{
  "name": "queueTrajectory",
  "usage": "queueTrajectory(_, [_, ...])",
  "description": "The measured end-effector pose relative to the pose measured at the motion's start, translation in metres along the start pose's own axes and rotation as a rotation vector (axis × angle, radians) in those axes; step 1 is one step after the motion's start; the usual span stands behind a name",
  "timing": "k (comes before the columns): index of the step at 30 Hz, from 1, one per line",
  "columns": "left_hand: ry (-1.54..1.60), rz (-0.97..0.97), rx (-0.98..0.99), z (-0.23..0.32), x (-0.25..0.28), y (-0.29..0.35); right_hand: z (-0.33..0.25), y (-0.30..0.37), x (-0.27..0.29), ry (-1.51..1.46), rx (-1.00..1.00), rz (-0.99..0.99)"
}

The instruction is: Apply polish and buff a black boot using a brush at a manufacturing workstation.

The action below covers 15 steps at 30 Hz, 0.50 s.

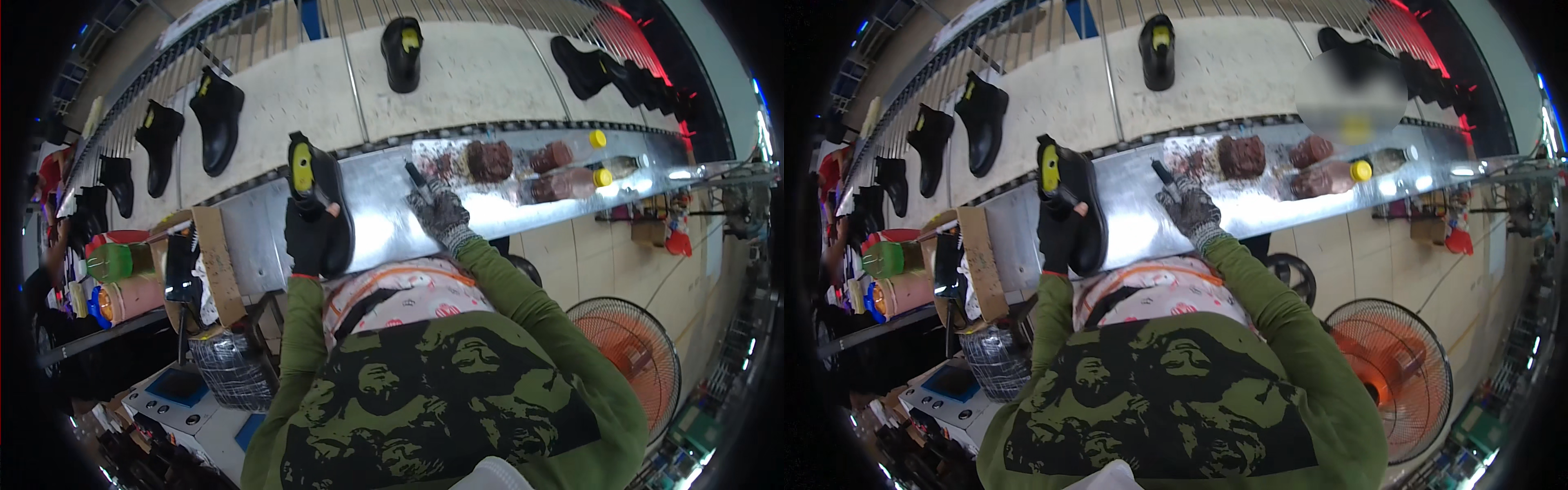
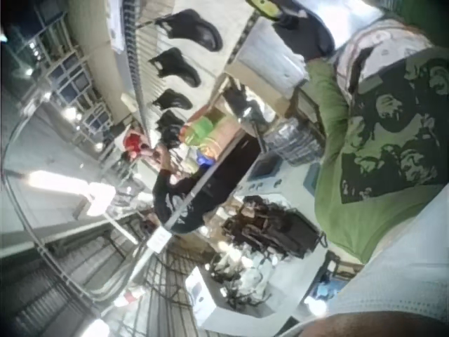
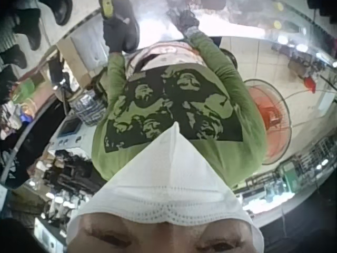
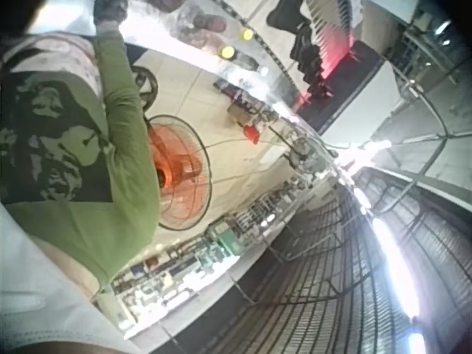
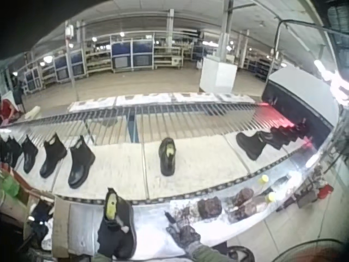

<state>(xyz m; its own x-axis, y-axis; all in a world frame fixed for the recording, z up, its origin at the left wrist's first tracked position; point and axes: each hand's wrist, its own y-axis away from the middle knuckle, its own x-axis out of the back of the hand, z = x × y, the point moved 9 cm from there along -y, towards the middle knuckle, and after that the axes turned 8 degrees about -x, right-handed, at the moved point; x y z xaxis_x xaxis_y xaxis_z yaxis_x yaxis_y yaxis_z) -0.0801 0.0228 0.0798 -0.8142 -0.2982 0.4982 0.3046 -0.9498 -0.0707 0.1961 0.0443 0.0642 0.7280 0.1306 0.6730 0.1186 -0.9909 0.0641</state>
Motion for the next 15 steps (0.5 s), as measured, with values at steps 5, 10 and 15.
queueTrajectory(5, [0.164, -0.057, -0.074, 0.012, 0.004, -0.006, 0.087, 0.041, -0.015, -0.822, -0.414, -0.072])
queueTrajectory(10, [0.275, 0.01, -0.191, 0.028, 0.007, -0.026, 0.108, 0.081, 0.009, -1.186, -0.536, 0.004])
queueTrajectory(15, [0.357, -0.005, -0.205, 0.04, 0.006, -0.033, 0.094, 0.103, 0.055, -0.041, -0.249, 0.247])
